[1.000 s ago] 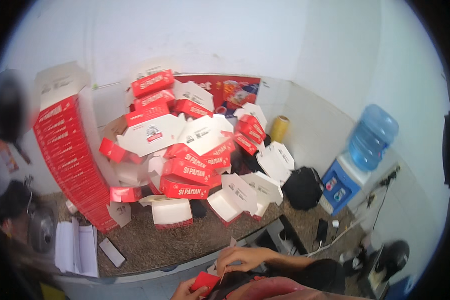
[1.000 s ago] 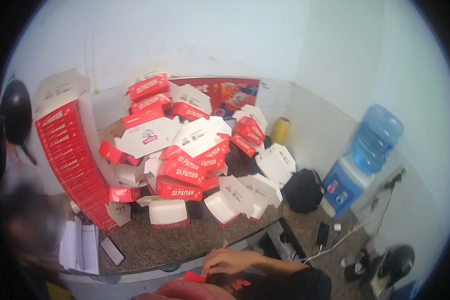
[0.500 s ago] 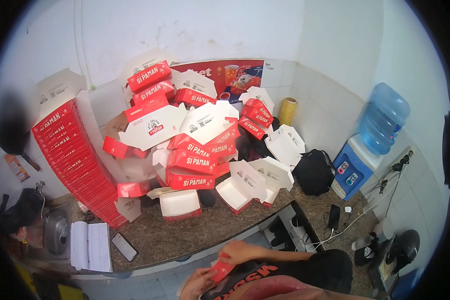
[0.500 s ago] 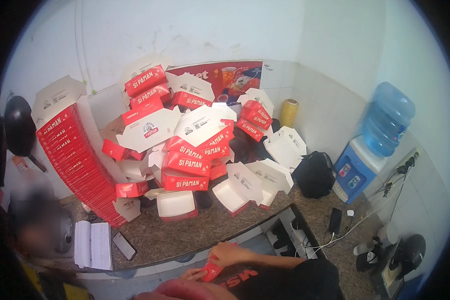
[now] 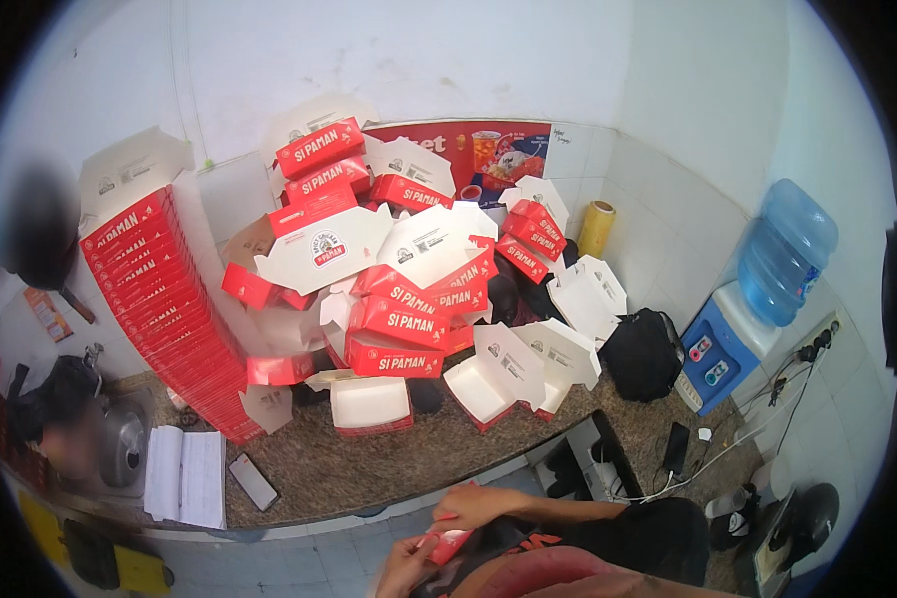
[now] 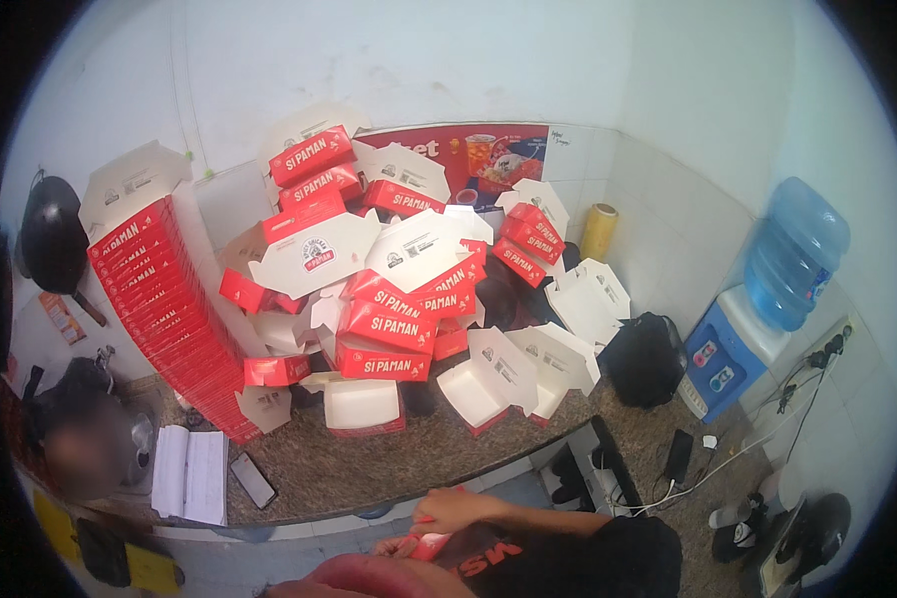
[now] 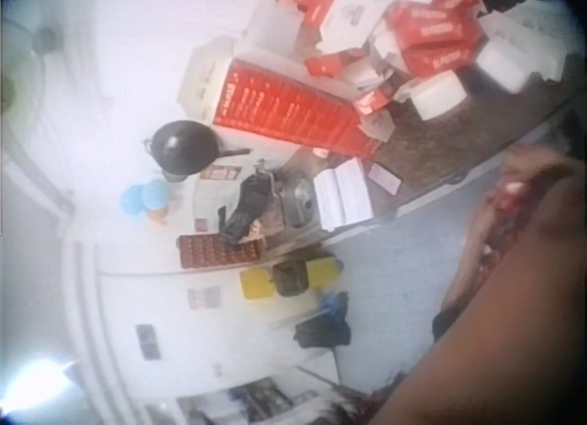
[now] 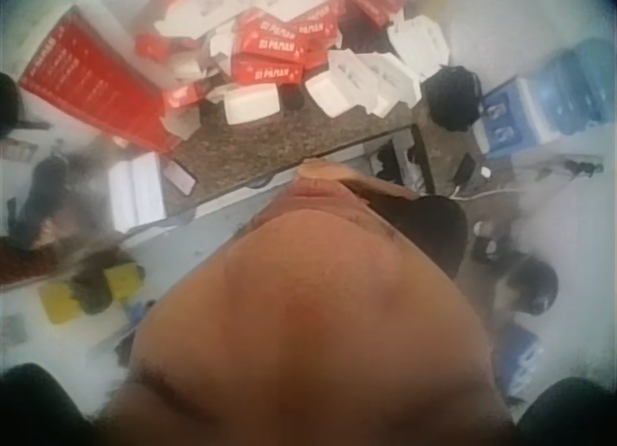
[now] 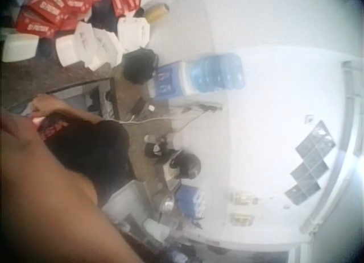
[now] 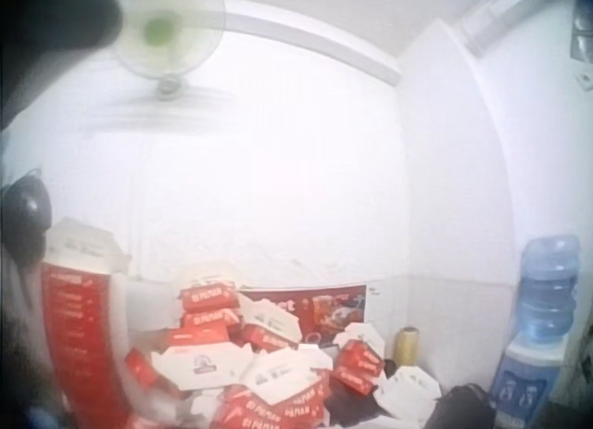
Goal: The person assembles red and white branded food boxes by hand. They pick up flat-packed cardboard pieces, fold them into box shapes, and place the finished boxes onto a growing pile on the counter.
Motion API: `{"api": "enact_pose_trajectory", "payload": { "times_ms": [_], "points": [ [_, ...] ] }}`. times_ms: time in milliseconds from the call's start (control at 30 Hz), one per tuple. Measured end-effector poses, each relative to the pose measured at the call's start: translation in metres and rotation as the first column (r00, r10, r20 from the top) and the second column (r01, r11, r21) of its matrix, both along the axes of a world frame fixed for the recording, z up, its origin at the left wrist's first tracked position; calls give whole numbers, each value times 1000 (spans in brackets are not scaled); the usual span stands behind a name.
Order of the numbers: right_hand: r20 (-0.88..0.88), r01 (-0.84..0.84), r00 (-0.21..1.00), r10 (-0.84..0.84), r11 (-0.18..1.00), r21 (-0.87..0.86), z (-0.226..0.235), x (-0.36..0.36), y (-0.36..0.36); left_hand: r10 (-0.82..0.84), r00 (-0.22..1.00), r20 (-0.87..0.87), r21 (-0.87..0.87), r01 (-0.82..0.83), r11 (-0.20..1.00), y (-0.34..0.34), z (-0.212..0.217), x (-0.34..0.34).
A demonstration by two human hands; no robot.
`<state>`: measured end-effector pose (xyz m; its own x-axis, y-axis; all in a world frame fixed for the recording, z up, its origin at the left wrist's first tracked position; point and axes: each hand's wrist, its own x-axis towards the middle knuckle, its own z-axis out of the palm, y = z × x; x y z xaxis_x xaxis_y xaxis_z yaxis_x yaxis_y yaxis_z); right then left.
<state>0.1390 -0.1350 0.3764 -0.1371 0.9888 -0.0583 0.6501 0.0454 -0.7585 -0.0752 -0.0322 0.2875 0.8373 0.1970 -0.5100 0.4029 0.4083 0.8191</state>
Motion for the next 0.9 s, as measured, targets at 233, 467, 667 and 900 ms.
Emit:
{"api": "enact_pose_trajectory", "payload": {
  "times_ms": [233, 467, 667, 900],
  "points": [
    [-163, 430, 890, -426, 903, -11, 18, -13, 9, 459, 821, 341, 927, -375, -18, 2, 106, -23],
    [-499, 477, 779, -381, 876, 76, 23, -60, 14, 677, 678, 286, 233, -734, 637, -34, 82, -22],
    [-513, 8, 859, -2, 1000, 10, 30, -99, 19, 860, 213, 463, 44, -975, 217, -43, 30, -14],
    [-884, 39, 383, -268, 961, -275, 10, -85, 30, 374, 760, 531, 844, -513, -156, -32, 60, -46]
  ]
}}
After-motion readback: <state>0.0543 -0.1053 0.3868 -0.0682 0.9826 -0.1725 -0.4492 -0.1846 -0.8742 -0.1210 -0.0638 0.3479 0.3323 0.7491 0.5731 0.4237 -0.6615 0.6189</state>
